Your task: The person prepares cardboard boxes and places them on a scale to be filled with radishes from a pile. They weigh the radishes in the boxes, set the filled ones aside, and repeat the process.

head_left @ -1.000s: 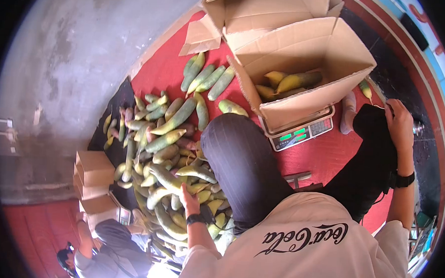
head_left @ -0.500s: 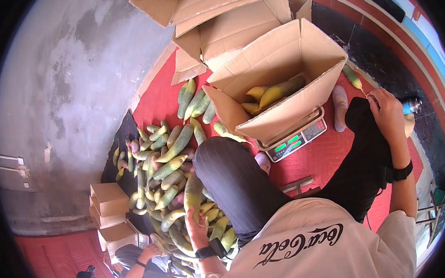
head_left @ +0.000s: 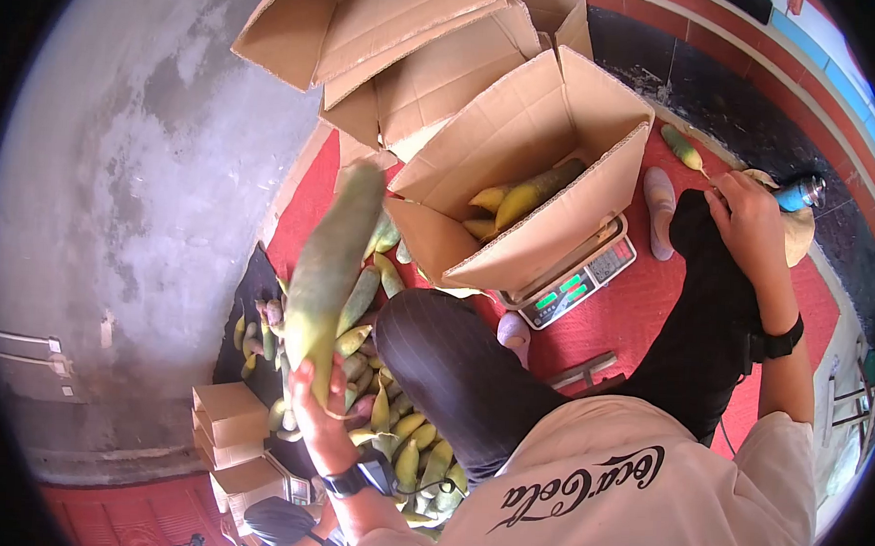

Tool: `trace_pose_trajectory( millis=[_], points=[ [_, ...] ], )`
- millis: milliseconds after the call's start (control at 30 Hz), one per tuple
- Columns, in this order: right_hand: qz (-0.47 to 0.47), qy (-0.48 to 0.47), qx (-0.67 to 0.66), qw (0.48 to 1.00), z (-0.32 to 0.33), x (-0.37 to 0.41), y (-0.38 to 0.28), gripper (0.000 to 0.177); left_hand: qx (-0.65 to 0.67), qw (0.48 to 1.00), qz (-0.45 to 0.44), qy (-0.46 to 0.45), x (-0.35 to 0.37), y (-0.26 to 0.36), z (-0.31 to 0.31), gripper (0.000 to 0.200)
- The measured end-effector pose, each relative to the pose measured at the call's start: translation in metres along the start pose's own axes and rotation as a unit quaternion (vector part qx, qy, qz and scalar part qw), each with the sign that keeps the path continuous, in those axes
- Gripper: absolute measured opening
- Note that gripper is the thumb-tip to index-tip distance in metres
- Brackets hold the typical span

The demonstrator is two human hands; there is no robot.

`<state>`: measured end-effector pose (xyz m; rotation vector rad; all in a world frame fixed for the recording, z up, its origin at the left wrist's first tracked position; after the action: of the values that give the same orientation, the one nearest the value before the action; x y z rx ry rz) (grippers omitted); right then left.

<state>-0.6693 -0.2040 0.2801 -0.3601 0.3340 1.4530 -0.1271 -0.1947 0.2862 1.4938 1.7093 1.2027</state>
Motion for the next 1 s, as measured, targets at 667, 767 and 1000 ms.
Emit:
trace_pose_trajectory(
  millis=[667,767,1000],
  points=[
    [-0.028,-0.025,-0.034,0.999,0.000,-0.003,0.001,0.014,-0.390,0.859,0.220,-0.248,-0.169,-0.191,-0.206,0.047],
    [-0.034,-0.026,-0.040,0.998,0.000,-0.003,0.000,0.013,-0.435,0.834,0.229,-0.252,-0.173,-0.191,-0.193,0.051],
    [0.005,-0.033,-0.018,0.999,-0.014,-0.002,0.006,0.016,-0.362,0.881,0.110,-0.285,-0.126,-0.080,-0.179,0.047]
  ],
)
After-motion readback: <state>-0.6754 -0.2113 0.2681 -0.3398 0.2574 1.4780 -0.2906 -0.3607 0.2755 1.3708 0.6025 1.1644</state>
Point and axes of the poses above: each hand's wrist, its own x-axis away from the middle knuckle, its own z-axis out of the back of the hand, y = z × x, the point moved 7 cm from there along -x, towards the middle knuckle, and after that the axes turned 15 degrees about x, right-handed, at the moved point
